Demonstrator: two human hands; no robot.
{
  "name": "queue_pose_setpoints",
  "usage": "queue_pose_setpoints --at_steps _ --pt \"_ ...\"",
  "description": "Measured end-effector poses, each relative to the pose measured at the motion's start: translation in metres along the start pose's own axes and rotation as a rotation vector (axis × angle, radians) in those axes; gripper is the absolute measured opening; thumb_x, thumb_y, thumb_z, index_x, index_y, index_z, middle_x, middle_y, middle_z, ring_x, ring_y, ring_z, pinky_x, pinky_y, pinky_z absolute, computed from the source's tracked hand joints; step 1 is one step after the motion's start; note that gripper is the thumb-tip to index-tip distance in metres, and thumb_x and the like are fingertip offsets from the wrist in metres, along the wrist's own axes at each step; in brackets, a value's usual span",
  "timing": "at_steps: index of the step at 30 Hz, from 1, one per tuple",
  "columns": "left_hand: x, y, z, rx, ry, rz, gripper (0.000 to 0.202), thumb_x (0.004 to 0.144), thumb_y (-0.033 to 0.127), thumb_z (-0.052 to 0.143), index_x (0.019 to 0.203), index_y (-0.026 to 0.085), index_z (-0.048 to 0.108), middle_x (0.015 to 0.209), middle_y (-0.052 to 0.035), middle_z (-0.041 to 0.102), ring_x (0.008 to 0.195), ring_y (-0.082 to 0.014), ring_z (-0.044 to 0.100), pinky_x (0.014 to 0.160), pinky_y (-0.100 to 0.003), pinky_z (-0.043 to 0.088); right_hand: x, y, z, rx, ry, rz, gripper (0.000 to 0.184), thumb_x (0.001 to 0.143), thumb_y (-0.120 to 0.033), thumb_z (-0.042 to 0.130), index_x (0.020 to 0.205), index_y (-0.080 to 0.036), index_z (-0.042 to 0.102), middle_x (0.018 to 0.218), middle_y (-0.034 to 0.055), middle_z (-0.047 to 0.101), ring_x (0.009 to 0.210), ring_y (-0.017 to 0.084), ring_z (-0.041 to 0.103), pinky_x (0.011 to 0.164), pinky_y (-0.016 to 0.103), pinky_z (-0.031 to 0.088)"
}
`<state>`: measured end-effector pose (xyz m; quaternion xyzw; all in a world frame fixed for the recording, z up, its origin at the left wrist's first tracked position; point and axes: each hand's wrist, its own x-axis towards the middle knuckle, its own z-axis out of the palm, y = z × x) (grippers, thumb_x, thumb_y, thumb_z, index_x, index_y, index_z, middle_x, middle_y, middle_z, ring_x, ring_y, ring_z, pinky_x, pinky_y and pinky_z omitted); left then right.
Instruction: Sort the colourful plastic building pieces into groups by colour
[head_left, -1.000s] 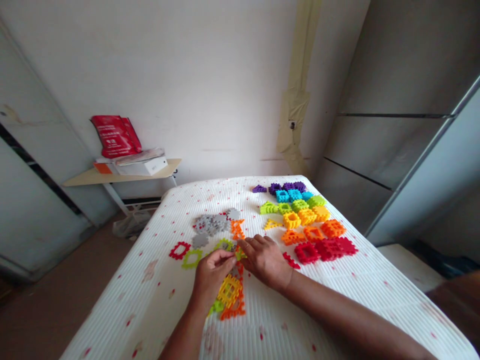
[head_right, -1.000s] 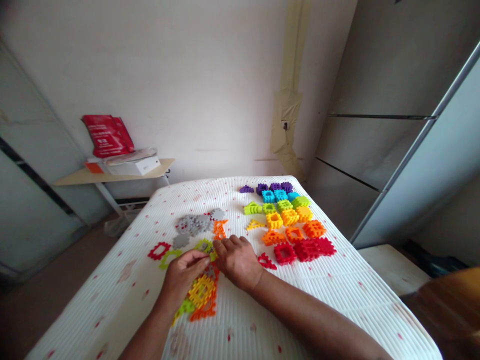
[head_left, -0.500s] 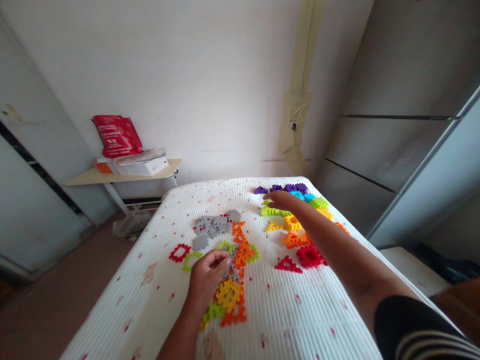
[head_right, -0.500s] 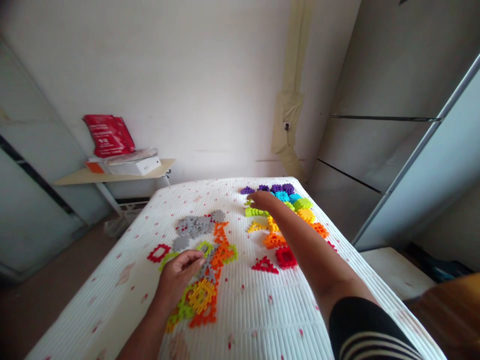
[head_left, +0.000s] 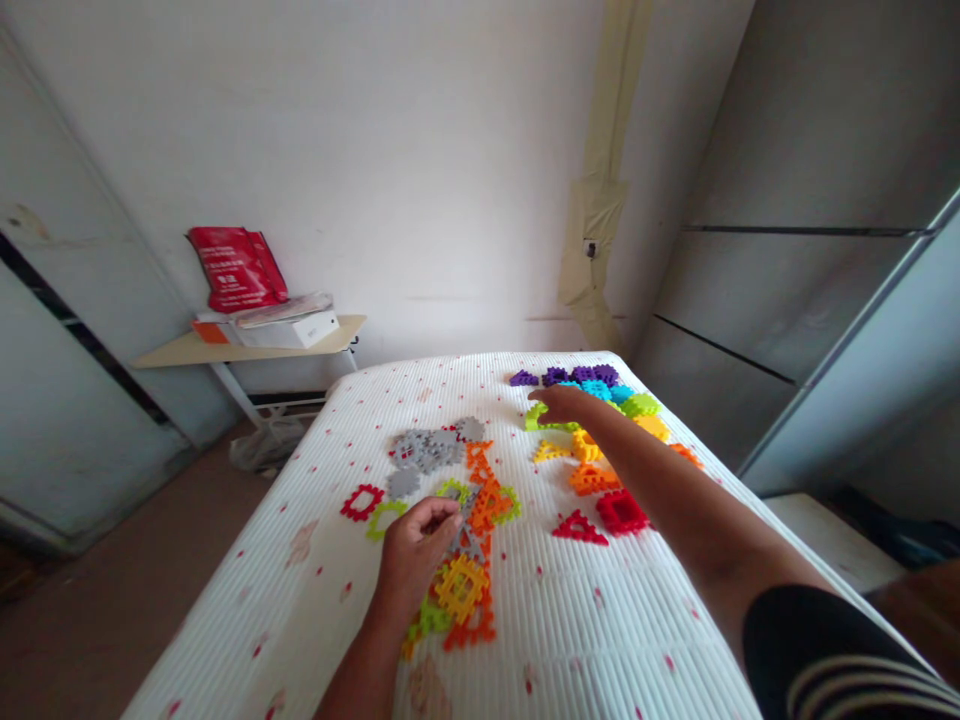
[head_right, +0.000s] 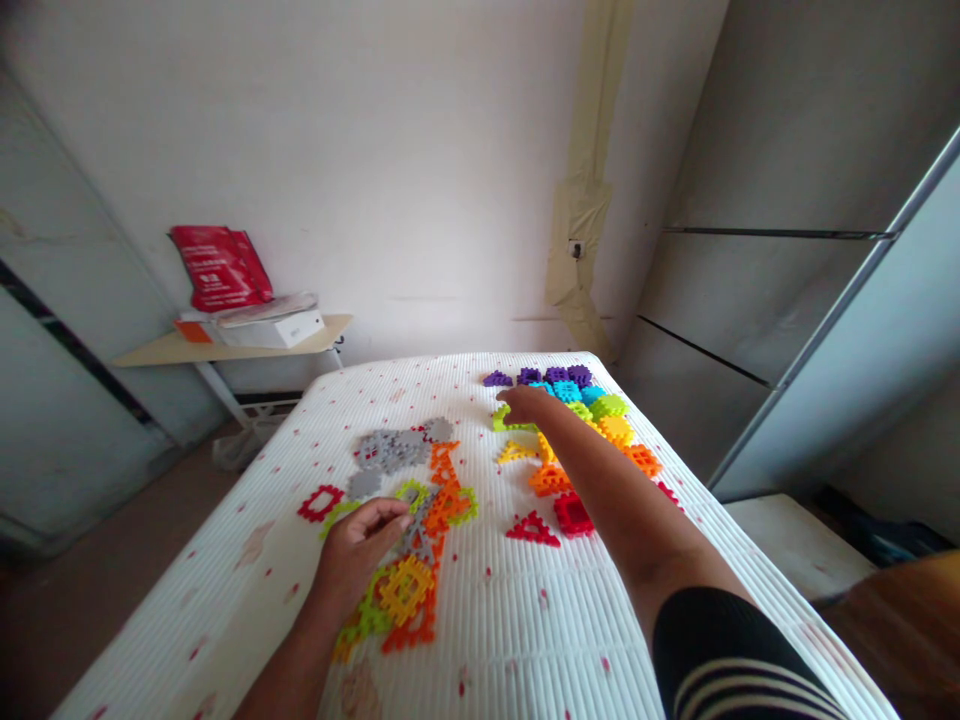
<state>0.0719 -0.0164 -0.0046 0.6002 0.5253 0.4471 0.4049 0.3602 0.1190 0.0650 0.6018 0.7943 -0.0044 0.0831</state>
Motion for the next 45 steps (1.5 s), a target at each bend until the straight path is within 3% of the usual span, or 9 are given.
queue_pose_setpoints --at_steps 4,13,29,37,45 --pt "-0.001 0.0 0.0 0.012 -0.004 0.004 0.022 0.065 0.035 0.062 0.075 0.017 0.066 0.071 -0.0022 0.068 0.068 -0.0167 0.061 0.066 -0.027 0.048 0.001 0.0 0.004 -0.002 0.003 0.025 0.07 0.073 -0.026 0.069 0.136 -0.026 0.04 0.129 0.0094 0.054 0.113 0.028 0.053 0.088 0.037 0.045" --pt "0.001 0.002 0.0 0.006 0.014 -0.006 0.021 0.064 0.035 0.062 0.073 0.017 0.066 0.068 -0.0017 0.067 0.065 -0.0166 0.06 0.064 -0.027 0.047 0.012 0.004 0.014 0.027 0.003 0.043 0.055 0.073 -0.025 0.067 0.126 -0.026 0.052 0.122 0.0069 0.06 0.107 0.025 0.057 0.085 0.032 0.046" --pt "0.002 0.002 -0.004 -0.006 0.051 -0.015 0.022 0.062 0.035 0.063 0.072 0.016 0.067 0.067 -0.0025 0.067 0.065 -0.0161 0.059 0.064 -0.026 0.047 0.016 0.003 0.007 0.023 -0.031 0.013 0.045 0.073 -0.02 0.067 0.118 -0.021 0.06 0.115 0.0079 0.063 0.101 0.022 0.059 0.082 0.028 0.046" --pt "0.003 -0.001 -0.008 -0.031 0.068 -0.026 0.022 0.062 0.035 0.064 0.074 0.016 0.066 0.068 -0.0027 0.068 0.066 -0.0162 0.061 0.064 -0.026 0.047 0.019 0.005 0.009 -0.002 -0.047 0.003 0.061 0.066 -0.013 0.071 0.124 -0.024 0.055 0.121 0.0095 0.059 0.107 0.026 0.057 0.084 0.031 0.045" --pt "0.004 -0.003 -0.008 -0.034 0.072 -0.026 0.024 0.062 0.036 0.065 0.074 0.016 0.067 0.068 -0.0028 0.068 0.065 -0.0162 0.061 0.064 -0.026 0.048 0.026 0.01 0.017 -0.044 -0.031 -0.024 0.056 0.066 -0.005 0.066 0.119 -0.021 0.059 0.115 0.011 0.062 0.104 0.026 0.059 0.083 0.033 0.046"
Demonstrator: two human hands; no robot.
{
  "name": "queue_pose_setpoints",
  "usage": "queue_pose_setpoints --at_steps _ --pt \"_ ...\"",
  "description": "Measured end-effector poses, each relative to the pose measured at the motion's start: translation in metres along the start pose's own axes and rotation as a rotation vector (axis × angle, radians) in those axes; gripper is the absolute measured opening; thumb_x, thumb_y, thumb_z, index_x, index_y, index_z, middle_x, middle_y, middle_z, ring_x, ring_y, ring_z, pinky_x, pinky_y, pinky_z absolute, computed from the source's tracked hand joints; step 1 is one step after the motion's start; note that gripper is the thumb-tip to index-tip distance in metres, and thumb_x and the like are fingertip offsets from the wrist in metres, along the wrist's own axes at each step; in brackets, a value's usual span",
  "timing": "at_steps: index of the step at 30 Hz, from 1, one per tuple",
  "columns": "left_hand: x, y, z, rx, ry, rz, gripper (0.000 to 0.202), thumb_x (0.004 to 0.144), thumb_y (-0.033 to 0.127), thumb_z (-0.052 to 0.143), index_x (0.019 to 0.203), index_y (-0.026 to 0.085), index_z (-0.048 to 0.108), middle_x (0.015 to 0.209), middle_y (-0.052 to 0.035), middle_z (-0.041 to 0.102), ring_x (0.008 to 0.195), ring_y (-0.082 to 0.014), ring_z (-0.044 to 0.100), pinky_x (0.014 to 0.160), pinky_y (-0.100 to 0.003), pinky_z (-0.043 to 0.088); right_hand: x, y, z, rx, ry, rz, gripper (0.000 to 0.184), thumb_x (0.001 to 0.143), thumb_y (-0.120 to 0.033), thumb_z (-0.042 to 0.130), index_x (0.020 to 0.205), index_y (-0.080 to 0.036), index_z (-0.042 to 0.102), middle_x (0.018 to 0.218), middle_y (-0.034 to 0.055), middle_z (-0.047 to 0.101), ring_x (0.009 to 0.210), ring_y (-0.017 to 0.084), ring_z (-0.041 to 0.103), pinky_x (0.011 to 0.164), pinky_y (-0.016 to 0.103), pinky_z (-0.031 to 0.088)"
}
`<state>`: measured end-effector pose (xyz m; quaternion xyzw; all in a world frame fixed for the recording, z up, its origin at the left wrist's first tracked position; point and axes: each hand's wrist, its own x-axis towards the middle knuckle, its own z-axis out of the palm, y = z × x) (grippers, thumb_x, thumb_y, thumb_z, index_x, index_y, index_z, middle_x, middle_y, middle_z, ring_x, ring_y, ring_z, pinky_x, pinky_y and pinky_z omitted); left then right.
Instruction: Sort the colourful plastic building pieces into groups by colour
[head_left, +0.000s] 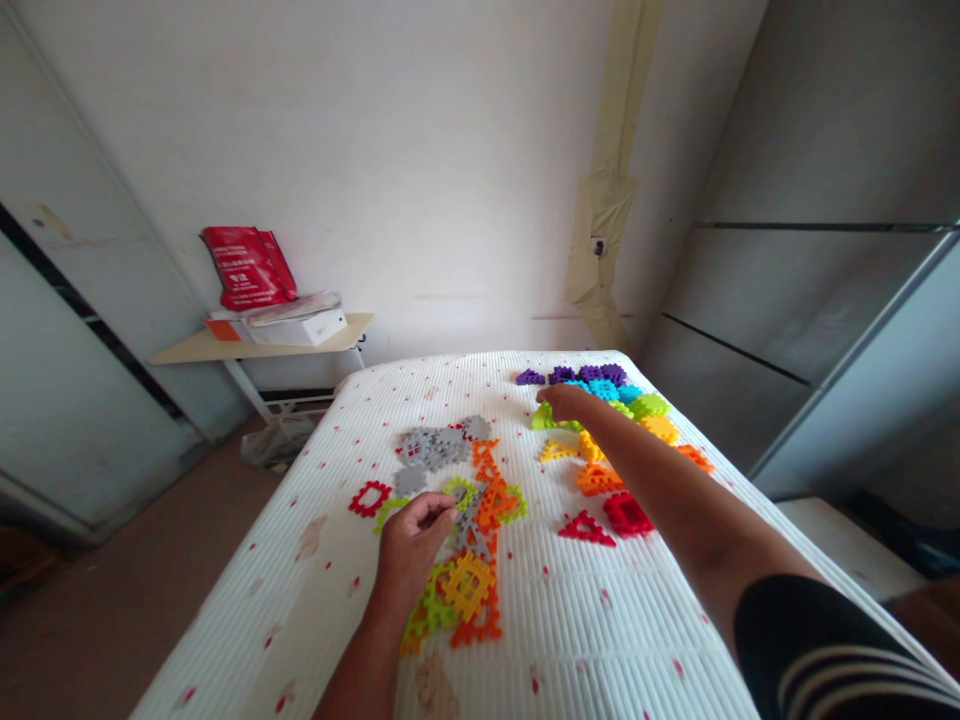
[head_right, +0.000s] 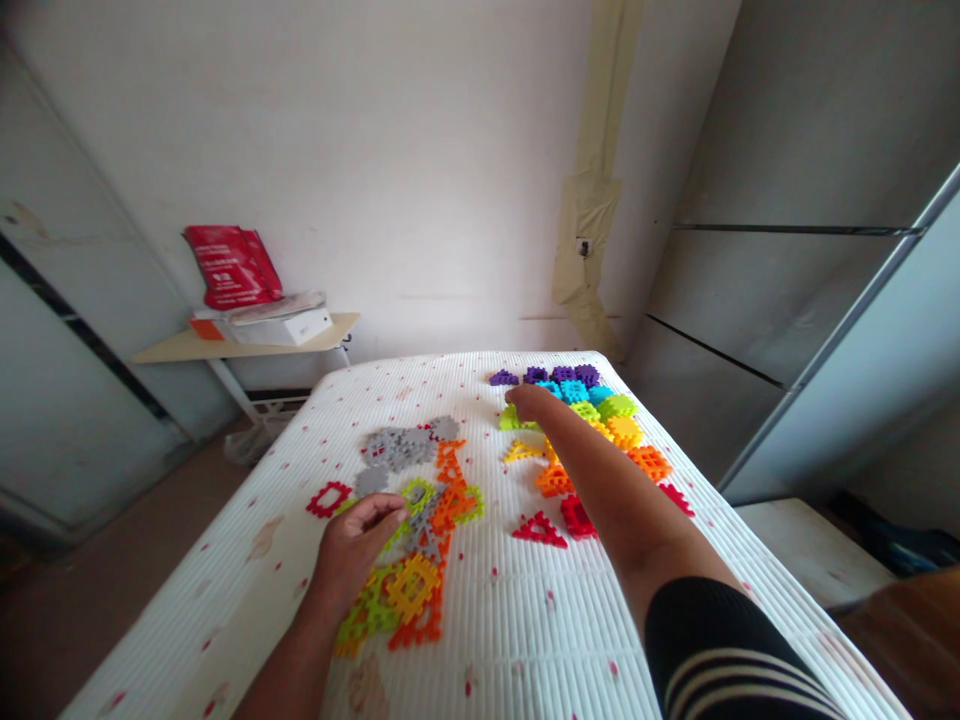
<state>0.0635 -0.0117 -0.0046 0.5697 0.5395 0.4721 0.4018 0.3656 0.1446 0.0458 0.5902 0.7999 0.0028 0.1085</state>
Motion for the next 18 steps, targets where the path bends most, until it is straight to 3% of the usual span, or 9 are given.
queue_pose_setpoints --at_steps 9,14,18 --pt "-0.001 0.002 -0.001 0.052 0.012 0.033 0.023 0.064 0.037 0.061 0.073 0.016 0.066 0.069 -0.0031 0.068 0.065 -0.0173 0.062 0.063 -0.027 0.049 -0.006 -0.004 -0.004 -0.012 0.034 0.023 0.057 0.065 -0.005 0.066 0.12 -0.02 0.058 0.113 0.0115 0.064 0.101 0.026 0.06 0.081 0.032 0.047" --pt "0.006 -0.009 -0.01 0.357 0.089 0.177 0.02 0.07 0.032 0.054 0.078 0.02 0.068 0.077 -0.0039 0.069 0.074 -0.0193 0.062 0.072 -0.031 0.048 -0.025 -0.02 -0.022 -0.021 0.132 0.04 0.062 0.07 -0.008 0.063 0.129 -0.019 0.048 0.119 0.0141 0.059 0.106 0.028 0.056 0.083 0.035 0.046" --pt "0.01 -0.013 -0.011 0.616 0.024 0.287 0.025 0.07 0.02 0.053 0.088 0.02 0.07 0.092 -0.0063 0.068 0.091 -0.021 0.059 0.086 -0.034 0.044 -0.056 -0.054 -0.03 -0.034 0.202 -0.028 0.055 0.074 -0.009 0.056 0.128 -0.019 0.047 0.119 0.0133 0.058 0.108 0.026 0.054 0.085 0.034 0.044"
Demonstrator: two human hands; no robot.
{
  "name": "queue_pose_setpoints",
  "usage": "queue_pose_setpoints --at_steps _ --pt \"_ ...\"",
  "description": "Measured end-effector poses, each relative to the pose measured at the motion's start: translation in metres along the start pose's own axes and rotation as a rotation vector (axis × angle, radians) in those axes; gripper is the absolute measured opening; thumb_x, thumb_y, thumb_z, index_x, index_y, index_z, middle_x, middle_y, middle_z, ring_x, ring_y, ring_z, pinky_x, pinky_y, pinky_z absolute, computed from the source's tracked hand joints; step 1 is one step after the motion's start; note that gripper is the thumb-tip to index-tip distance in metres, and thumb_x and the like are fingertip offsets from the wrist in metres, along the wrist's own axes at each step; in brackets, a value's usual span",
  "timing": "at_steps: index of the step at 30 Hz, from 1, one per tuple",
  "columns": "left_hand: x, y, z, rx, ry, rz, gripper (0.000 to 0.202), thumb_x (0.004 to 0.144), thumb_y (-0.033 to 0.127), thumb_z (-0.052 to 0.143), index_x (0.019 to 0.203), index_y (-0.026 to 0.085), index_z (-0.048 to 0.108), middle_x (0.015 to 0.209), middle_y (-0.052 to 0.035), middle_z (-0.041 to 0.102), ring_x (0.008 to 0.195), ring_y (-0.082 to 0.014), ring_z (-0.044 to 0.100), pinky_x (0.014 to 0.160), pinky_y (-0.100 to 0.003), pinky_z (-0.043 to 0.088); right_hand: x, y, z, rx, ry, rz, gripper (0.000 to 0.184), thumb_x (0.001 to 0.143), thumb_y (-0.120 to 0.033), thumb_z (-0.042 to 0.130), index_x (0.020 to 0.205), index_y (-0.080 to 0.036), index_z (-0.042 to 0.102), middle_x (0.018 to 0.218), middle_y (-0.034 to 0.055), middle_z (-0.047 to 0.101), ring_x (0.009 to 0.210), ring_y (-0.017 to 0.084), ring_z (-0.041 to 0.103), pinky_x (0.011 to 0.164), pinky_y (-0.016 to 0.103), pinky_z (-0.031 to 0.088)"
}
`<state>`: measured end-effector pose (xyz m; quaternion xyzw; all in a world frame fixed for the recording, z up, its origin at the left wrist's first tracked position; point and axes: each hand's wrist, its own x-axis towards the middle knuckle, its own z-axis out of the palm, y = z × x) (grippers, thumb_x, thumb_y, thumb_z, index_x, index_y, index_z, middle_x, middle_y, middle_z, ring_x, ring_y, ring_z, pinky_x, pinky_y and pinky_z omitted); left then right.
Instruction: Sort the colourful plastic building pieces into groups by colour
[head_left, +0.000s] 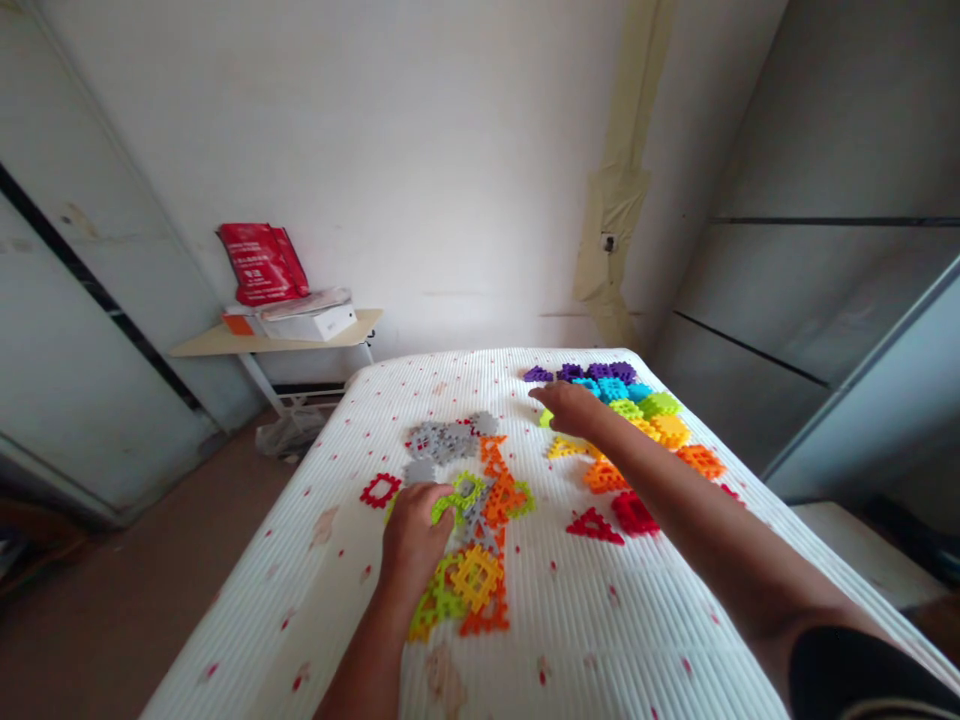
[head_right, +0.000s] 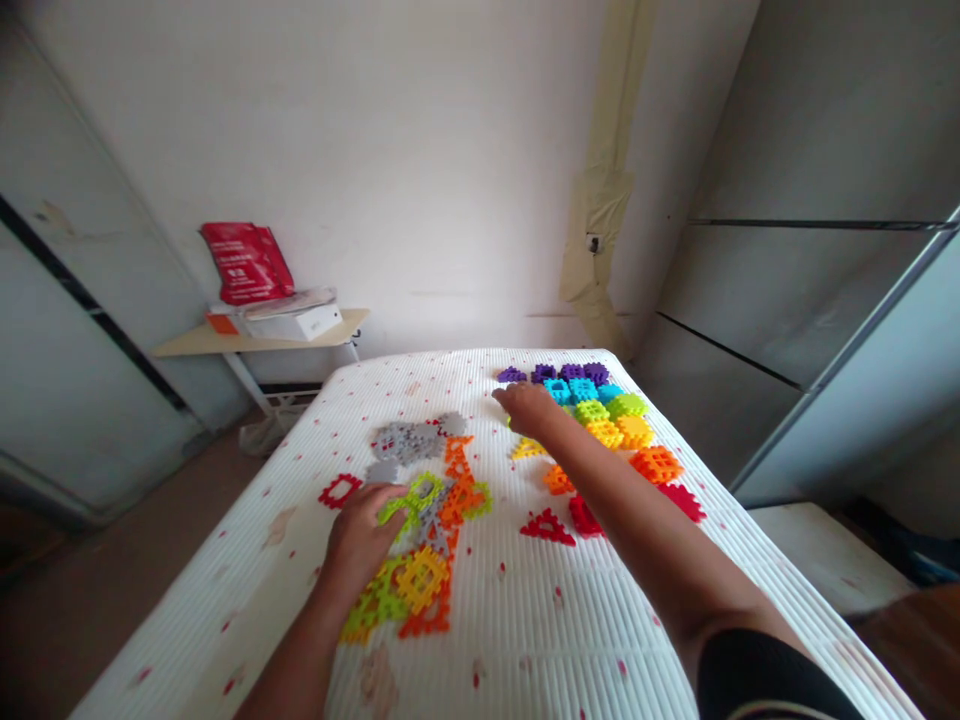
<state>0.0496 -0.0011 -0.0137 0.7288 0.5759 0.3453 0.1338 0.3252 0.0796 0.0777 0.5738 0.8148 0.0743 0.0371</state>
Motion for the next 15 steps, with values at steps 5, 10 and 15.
queue_pose_setpoints --at_steps 5,10,15 --pt "-0.002 0.012 0.003 0.269 -0.151 0.058 0.033 0.074 0.023 0.056 0.105 0.024 0.067 0.105 -0.0063 0.065 0.099 -0.0224 0.054 0.089 -0.035 0.039 -0.056 -0.061 0.011 0.04 0.038 -0.223 0.035 0.075 -0.016 0.057 0.11 -0.018 0.057 0.098 0.0098 0.065 0.09 0.023 0.06 0.073 0.032 0.045" --pt "-0.004 0.021 0.002 0.374 -0.181 0.036 0.024 0.076 0.021 0.055 0.096 0.024 0.067 0.104 -0.0048 0.065 0.101 -0.0215 0.054 0.087 -0.035 0.037 -0.095 -0.105 0.041 0.099 0.058 -0.328 0.011 0.083 -0.02 0.051 0.091 -0.018 0.058 0.085 0.0058 0.064 0.076 0.019 0.06 0.062 0.029 0.044" --pt "-0.005 0.021 0.003 0.378 -0.137 0.046 0.018 0.077 0.022 0.053 0.089 0.023 0.066 0.1 -0.0048 0.067 0.098 -0.022 0.057 0.083 -0.036 0.038 -0.101 -0.117 0.064 0.106 0.187 -0.32 0.014 0.09 -0.019 0.043 0.085 -0.016 0.056 0.086 0.0061 0.06 0.076 0.018 0.055 0.058 0.028 0.042"
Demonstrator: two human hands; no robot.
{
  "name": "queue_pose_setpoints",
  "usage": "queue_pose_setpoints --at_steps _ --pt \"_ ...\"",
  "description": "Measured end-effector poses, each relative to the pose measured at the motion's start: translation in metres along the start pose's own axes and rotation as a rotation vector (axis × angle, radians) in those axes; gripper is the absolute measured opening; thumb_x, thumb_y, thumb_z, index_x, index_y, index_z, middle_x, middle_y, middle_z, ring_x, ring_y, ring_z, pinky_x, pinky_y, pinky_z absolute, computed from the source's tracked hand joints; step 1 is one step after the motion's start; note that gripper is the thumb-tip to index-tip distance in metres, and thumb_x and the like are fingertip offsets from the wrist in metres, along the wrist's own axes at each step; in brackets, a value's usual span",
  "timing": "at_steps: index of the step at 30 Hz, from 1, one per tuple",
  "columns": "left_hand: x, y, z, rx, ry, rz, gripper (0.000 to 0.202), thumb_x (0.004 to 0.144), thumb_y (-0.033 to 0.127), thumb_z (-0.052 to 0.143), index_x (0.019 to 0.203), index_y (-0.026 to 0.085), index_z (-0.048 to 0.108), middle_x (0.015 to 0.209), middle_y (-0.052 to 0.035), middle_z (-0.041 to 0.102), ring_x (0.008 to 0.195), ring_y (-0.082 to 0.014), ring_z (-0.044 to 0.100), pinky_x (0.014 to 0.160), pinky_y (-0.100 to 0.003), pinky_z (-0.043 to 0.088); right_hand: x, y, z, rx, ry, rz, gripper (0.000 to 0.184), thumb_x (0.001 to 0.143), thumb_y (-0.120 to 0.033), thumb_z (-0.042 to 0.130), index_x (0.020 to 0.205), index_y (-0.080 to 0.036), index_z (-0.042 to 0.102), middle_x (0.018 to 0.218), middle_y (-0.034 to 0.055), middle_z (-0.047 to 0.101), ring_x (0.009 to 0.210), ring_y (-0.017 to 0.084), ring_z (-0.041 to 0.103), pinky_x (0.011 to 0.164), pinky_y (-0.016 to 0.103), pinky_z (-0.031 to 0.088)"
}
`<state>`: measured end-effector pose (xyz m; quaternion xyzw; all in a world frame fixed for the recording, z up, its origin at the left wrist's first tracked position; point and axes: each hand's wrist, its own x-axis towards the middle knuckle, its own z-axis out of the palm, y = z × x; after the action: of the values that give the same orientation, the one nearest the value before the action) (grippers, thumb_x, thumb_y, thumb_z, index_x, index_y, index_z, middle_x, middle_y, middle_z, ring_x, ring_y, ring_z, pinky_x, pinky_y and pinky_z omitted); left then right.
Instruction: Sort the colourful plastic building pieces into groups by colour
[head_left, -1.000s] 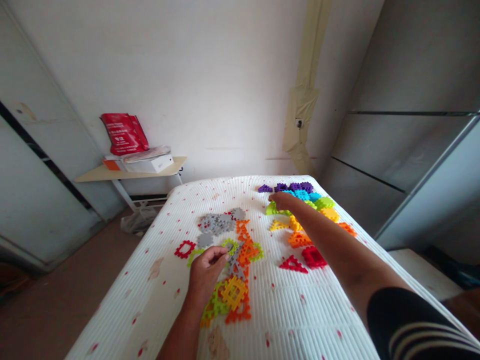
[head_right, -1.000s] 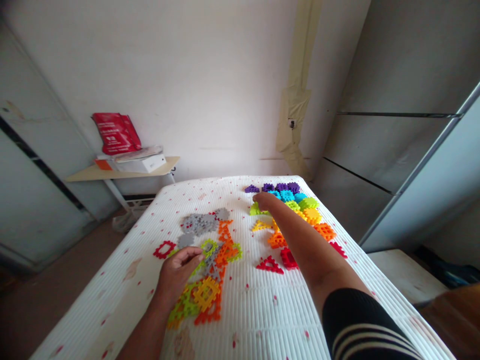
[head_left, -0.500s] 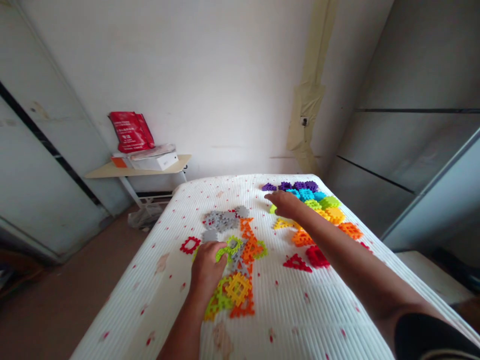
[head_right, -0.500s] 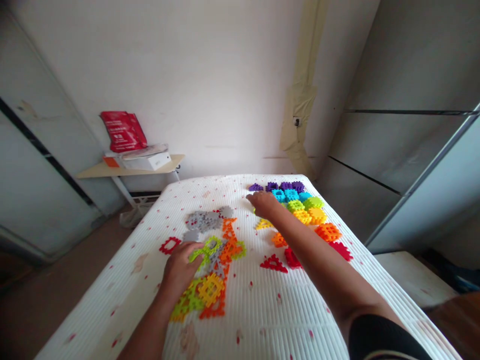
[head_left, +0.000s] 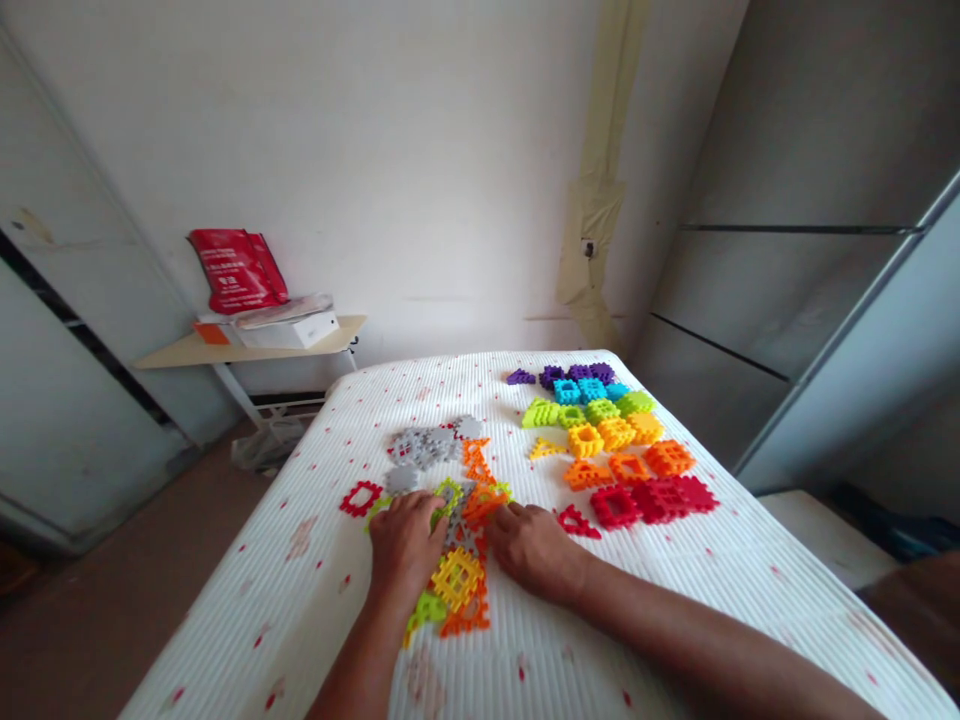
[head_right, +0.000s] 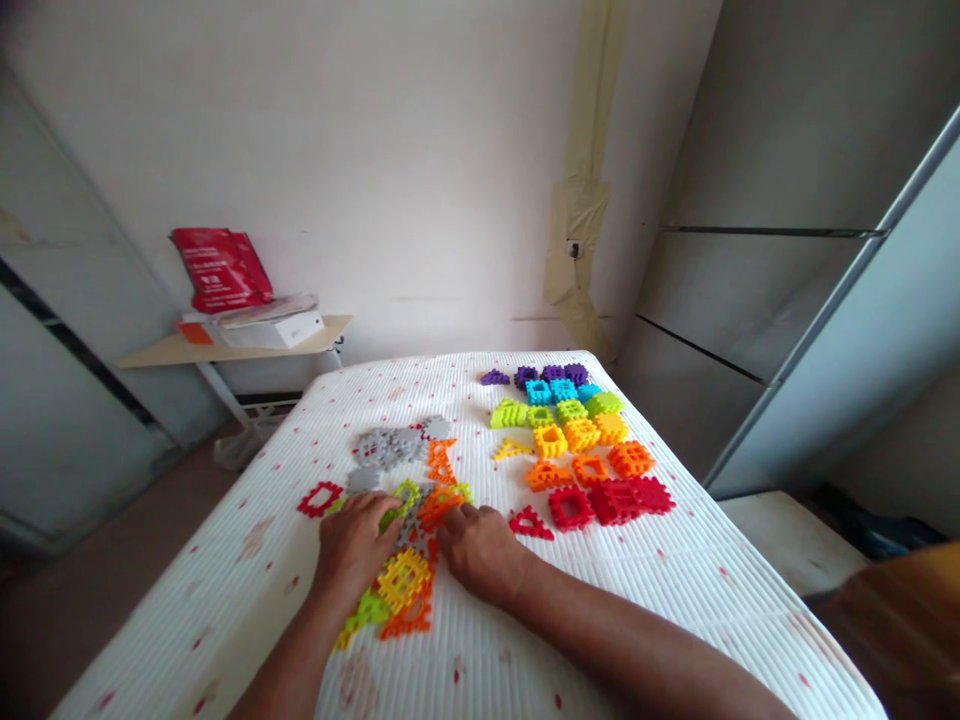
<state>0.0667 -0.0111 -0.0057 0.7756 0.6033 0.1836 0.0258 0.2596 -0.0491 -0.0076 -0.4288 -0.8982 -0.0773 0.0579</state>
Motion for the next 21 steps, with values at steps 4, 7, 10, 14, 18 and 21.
queue_pose_setpoints --at_steps 4,7,10,14,18,21 --pt "0.001 -0.008 0.003 -0.087 0.114 0.074 0.023 0.081 0.026 0.046 0.092 0.022 0.066 0.097 -0.0062 0.069 0.092 -0.0217 0.06 0.085 -0.034 0.041 0.0 -0.002 0.011 -0.015 0.068 -0.018 0.014 0.091 -0.019 0.043 0.084 -0.016 0.055 0.085 0.0066 0.058 0.075 0.018 0.052 0.057 0.028 0.041" --pt "0.002 -0.014 0.006 -0.211 0.191 0.069 0.031 0.083 0.033 0.041 0.096 0.021 0.066 0.096 -0.0077 0.07 0.091 -0.0225 0.062 0.086 -0.034 0.043 0.001 -0.003 0.016 -0.02 0.089 -0.02 0.017 0.092 -0.02 0.041 0.083 -0.016 0.055 0.084 0.0061 0.057 0.073 0.018 0.051 0.055 0.029 0.04" --pt "0.0 -0.016 0.008 -0.403 0.223 -0.036 0.037 0.082 0.041 0.041 0.097 0.019 0.067 0.095 -0.0084 0.07 0.09 -0.0229 0.063 0.083 -0.033 0.046 0.001 -0.002 0.017 -0.005 0.088 -0.017 0.018 0.092 -0.019 0.041 0.083 -0.015 0.055 0.083 0.0059 0.057 0.073 0.018 0.051 0.055 0.028 0.04" --pt "-0.001 -0.013 0.01 -0.723 0.208 -0.241 0.043 0.077 0.048 0.048 0.097 0.015 0.067 0.085 -0.0079 0.071 0.079 -0.0223 0.066 0.073 -0.031 0.051 0.001 0.0 0.013 0.042 0.071 -0.009 0.018 0.093 -0.019 0.04 0.083 -0.016 0.055 0.084 0.0047 0.058 0.073 0.016 0.052 0.06 0.027 0.041" --pt "0.0 -0.01 0.007 -0.931 0.217 -0.353 0.05 0.071 0.049 0.056 0.102 0.011 0.066 0.081 -0.0079 0.071 0.073 -0.0207 0.066 0.068 -0.03 0.052 0.001 0.001 0.012 0.061 0.075 0.002 0.021 0.094 -0.021 0.038 0.082 -0.017 0.055 0.085 0.0037 0.058 0.071 0.016 0.051 0.06 0.027 0.04" --pt "0.0 -0.008 0.003 -0.995 0.218 -0.352 0.048 0.07 0.046 0.058 0.102 0.012 0.066 0.073 -0.0043 0.069 0.066 -0.0182 0.065 0.064 -0.029 0.051 0.001 0.0 0.013 0.055 0.08 0.0 0.022 0.094 -0.021 0.036 0.082 -0.018 0.055 0.085 0.004 0.058 0.072 0.016 0.051 0.061 0.027 0.04"
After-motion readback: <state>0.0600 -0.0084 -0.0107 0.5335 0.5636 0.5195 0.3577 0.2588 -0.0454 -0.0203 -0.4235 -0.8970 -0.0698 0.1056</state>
